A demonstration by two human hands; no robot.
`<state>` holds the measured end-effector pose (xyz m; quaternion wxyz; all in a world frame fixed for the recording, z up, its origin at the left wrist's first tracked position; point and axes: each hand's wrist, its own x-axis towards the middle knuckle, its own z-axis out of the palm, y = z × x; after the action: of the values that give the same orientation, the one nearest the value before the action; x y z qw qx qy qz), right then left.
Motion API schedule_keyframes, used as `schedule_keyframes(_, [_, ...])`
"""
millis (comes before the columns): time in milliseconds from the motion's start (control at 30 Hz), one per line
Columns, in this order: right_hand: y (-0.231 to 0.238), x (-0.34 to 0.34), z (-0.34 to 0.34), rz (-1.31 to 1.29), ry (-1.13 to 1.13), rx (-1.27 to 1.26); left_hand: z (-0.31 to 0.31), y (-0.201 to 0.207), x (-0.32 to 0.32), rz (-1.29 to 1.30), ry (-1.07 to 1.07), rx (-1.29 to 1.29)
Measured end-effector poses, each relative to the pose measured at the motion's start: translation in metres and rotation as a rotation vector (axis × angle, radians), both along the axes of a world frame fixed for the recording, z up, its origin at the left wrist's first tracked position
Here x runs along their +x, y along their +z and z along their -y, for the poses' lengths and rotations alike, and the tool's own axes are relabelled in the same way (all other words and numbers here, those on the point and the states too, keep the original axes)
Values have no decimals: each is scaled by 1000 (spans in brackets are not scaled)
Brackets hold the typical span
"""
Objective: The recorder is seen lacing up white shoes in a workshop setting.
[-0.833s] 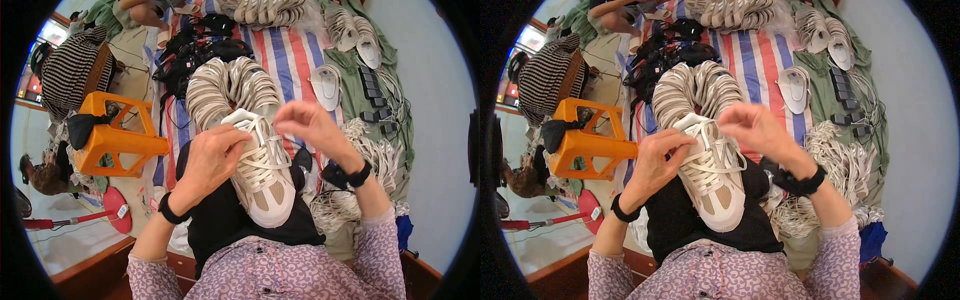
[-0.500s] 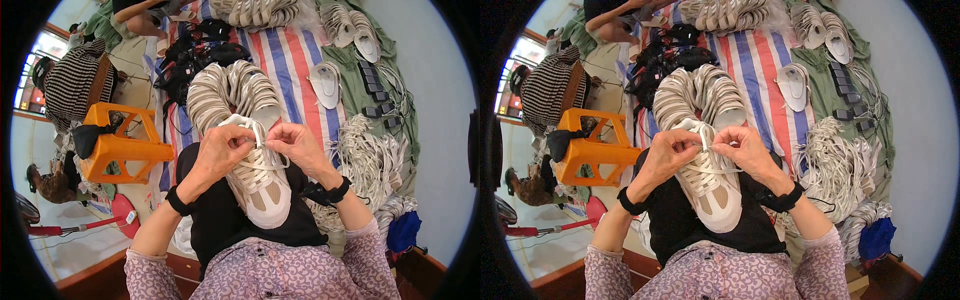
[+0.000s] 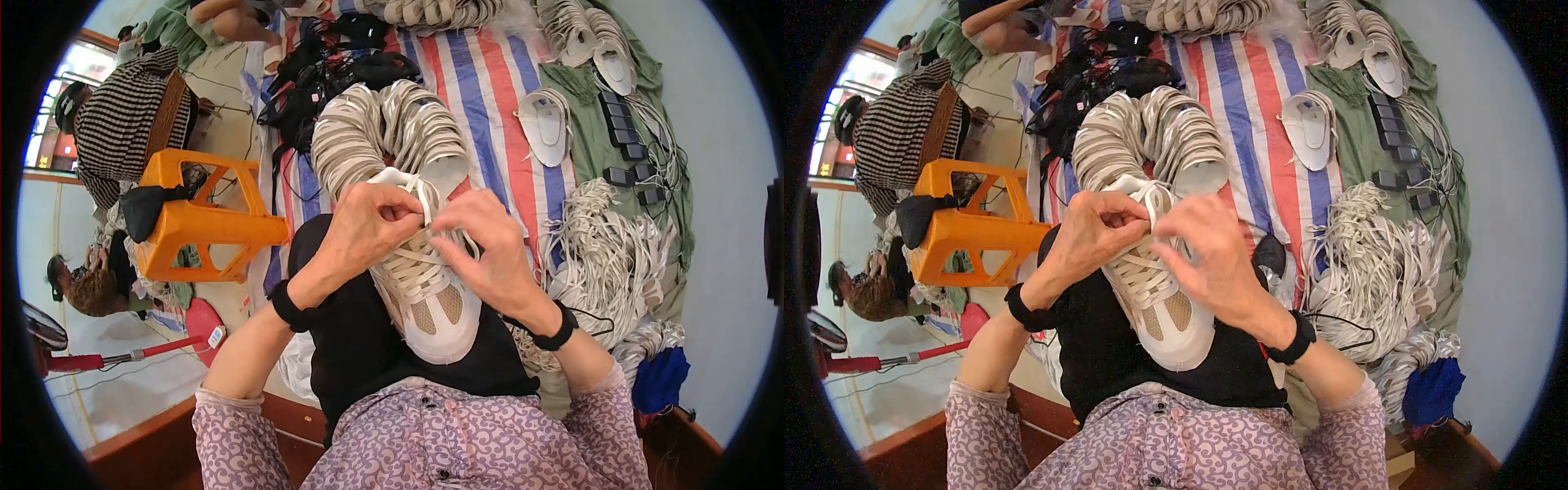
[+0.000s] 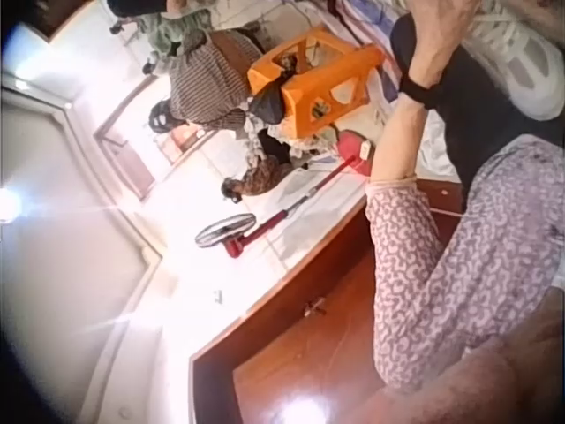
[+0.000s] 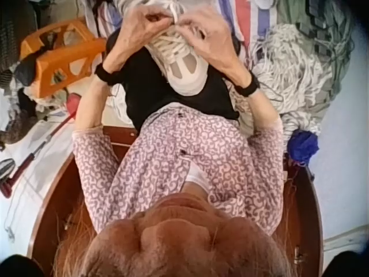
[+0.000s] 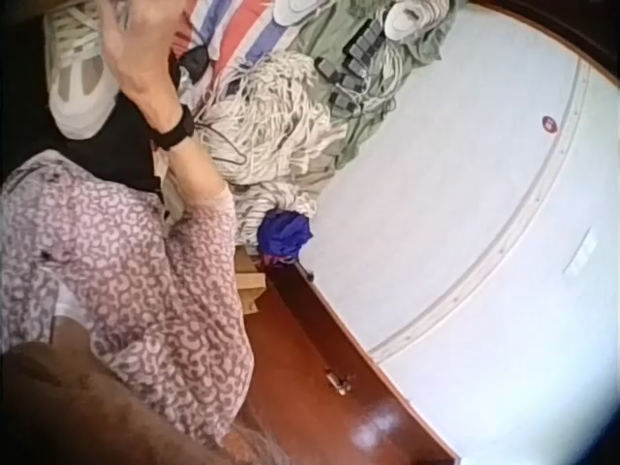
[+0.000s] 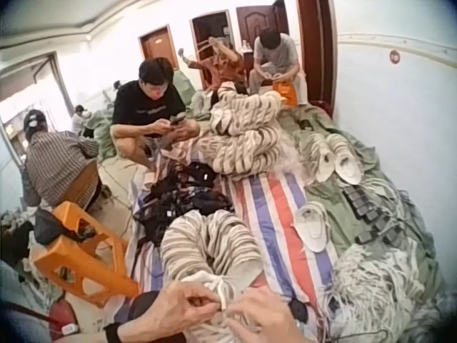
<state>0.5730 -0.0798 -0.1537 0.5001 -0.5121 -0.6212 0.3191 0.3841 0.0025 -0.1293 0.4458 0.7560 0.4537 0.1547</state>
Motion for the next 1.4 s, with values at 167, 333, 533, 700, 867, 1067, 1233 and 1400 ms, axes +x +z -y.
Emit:
schedule_keyframes(167, [6,-11,-3,491,204,271,-6,-5,-2,111,53,-84])
schedule_keyframes(333, [12,-15,-14,598,220,258,-23,3,-26,95,69,83])
schedule_keyframes(533, [25,-17,-29,492,248,182,-18,10,-57,88,227,34])
schedule_keyframes(700, [19,-11,-40,30,358,-209,-7,3,-85,123,357,23])
schedule_keyframes(867, [33,-6,-41,155,337,-414,2,-3,-100,142,407,-29])
schedule_keyframes(1067, [48,-4,-44,252,450,-608,2,-10,-104,173,425,-71])
schedule_keyframes(1233, [51,4,-48,137,555,-745,1,-9,-108,189,435,-48])
schedule_keyframes(1400, [46,23,-53,60,625,-587,-11,-8,-159,129,570,207])
